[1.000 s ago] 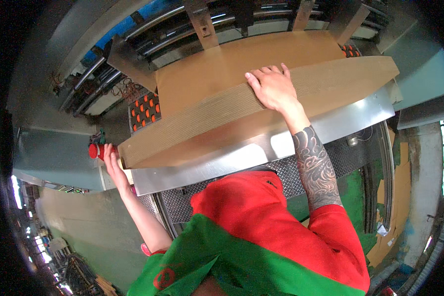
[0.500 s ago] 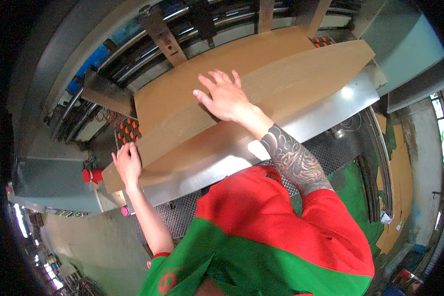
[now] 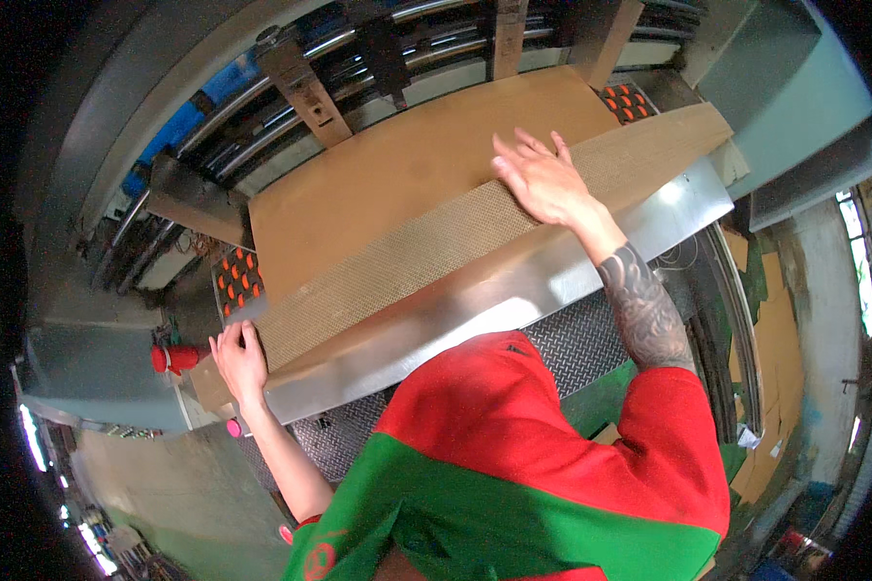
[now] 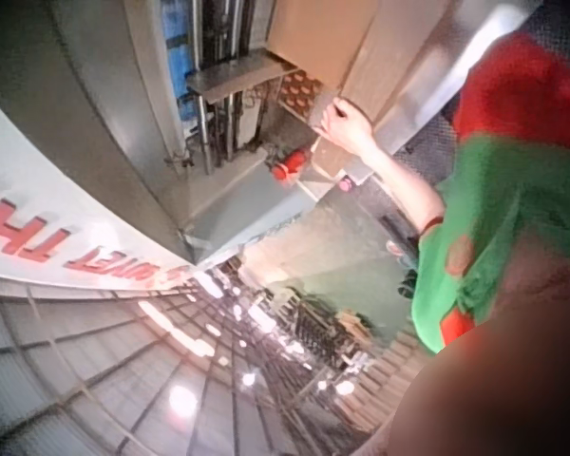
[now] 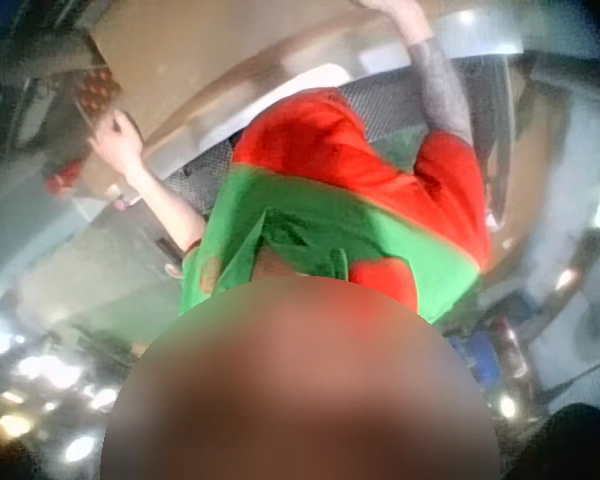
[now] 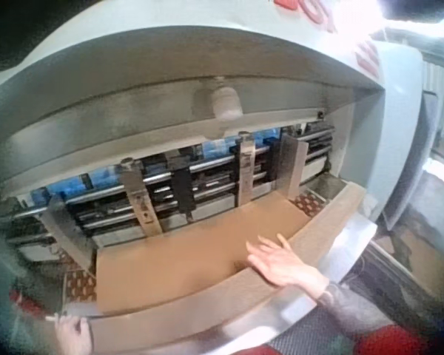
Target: The person repeatedly picks flat cardboard sheets from a nearby stack and places them onto a conveyor-fed machine. The person aligns each sheet by hand before feeding it into the rollers. The task is performed one sheet at a time in a repetitive cycle.
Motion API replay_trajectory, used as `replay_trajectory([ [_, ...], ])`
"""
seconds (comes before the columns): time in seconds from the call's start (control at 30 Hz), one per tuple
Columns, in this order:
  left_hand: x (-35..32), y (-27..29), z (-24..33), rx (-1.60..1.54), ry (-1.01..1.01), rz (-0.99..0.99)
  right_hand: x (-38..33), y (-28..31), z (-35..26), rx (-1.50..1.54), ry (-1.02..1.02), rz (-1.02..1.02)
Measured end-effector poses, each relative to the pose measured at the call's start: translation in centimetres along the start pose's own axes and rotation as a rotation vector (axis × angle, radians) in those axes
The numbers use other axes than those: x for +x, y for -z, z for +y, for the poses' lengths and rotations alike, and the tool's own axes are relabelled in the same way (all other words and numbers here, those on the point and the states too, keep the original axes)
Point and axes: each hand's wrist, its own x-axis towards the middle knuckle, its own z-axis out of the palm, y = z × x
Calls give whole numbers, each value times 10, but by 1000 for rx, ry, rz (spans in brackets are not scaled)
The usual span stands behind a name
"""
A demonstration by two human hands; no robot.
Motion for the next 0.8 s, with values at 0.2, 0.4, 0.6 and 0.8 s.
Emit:
replay_trajectory([
  [0.2, 1, 2, 1, 0, -11, -17, -1, 65, 32, -233, 265, 623],
  [0.4, 4, -1, 1, -6, -3, -20, 8, 29, 5, -108, 174, 397],
  [0.6, 2, 1, 3, -19, -22, -5, 15, -36, 23, 4, 102, 193],
  [0.8, 4, 0, 0, -17, -16, -37, 8, -8, 5, 1, 177, 287],
])
